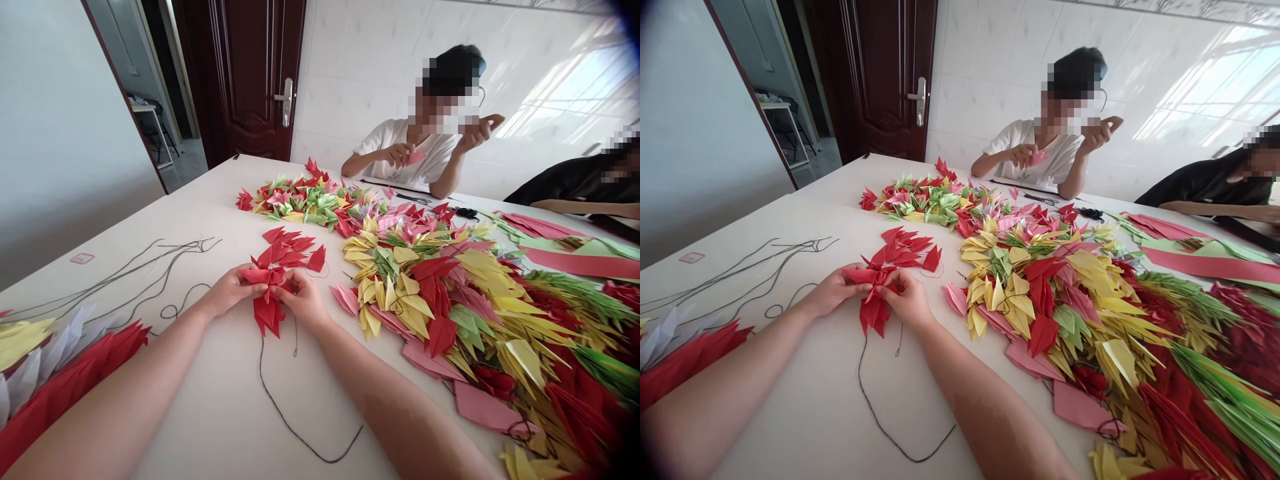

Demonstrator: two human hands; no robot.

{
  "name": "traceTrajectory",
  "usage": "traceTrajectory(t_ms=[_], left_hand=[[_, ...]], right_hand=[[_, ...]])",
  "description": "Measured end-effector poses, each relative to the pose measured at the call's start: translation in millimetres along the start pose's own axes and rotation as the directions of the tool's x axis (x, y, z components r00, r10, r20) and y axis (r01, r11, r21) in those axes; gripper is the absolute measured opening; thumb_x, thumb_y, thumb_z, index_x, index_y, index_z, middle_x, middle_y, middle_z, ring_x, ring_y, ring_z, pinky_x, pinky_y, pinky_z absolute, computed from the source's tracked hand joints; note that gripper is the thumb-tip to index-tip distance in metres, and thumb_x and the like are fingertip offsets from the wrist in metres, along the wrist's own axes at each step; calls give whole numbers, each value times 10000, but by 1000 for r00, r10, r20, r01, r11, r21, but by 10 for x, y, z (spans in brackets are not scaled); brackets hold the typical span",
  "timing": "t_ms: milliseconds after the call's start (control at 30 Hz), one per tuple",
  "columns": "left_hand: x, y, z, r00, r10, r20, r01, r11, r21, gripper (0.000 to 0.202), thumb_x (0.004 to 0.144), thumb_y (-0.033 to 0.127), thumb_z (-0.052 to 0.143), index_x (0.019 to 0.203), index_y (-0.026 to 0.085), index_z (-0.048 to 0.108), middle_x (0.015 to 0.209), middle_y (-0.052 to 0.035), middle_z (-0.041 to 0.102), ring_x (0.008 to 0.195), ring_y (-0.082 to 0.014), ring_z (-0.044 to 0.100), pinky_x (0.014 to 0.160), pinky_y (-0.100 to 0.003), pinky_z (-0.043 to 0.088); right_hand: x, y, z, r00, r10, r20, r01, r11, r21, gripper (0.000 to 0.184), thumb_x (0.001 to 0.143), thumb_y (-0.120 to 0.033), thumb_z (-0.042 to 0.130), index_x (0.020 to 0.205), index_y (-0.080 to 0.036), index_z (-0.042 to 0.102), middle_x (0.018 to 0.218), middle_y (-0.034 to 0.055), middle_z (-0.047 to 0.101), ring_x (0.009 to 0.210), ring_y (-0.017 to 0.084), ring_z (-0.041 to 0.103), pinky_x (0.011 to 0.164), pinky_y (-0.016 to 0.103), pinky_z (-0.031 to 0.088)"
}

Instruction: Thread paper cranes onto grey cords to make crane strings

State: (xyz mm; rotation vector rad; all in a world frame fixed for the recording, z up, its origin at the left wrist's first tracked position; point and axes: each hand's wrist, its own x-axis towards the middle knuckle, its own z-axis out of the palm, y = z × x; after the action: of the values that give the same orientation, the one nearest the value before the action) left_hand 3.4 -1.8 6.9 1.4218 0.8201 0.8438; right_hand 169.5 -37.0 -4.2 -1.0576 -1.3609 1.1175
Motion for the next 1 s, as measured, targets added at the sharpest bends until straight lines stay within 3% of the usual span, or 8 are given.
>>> traceTrajectory(t_ms=[300, 533, 800, 1000], left_hand=[[1, 13, 30, 998, 41, -43, -33, 986, 164, 262, 683, 408, 657, 695, 159, 578, 681, 14, 540, 669, -129, 505, 630, -251, 395], [-12, 25, 68, 997, 47, -55, -41, 994, 97, 287, 658, 410, 678, 645, 159, 540, 632, 37, 491, 616, -108, 474, 580, -231, 369], [-20, -27, -1, 998, 65, -10, -64, 990, 128, 365, 691, 416, 647, 594, 174, 392, 590, 67, 402, 540, -77, 390, 526, -214, 300], [-25, 21, 32, 999, 40, -26, -37, 994, 107, 319, 678, 405, 655, 614, 174, 445, 618, 54, 448, 582, -95, 439, 568, -229, 344]], right_hand=[[-22, -33, -10, 998, -11, 58, 14, 999, -38, 179, 650, -304, 616, 686, -195, 478, 701, -17, 521, 626, 111, 475, 603, 259, 395], [-19, -37, 2, 999, 21, 28, -22, 999, 37, 255, 678, -395, 603, 661, -193, 448, 632, -28, 491, 568, 97, 454, 542, 243, 359], [-20, -27, 39, 999, -27, 28, 28, 999, -32, 200, 697, -330, 606, 693, -193, 461, 663, -19, 524, 596, 105, 478, 568, 251, 366], [-9, 7, 37, 997, -57, 57, 58, 998, -27, 193, 718, -324, 595, 726, -203, 445, 681, -17, 518, 613, 113, 481, 565, 251, 365]])
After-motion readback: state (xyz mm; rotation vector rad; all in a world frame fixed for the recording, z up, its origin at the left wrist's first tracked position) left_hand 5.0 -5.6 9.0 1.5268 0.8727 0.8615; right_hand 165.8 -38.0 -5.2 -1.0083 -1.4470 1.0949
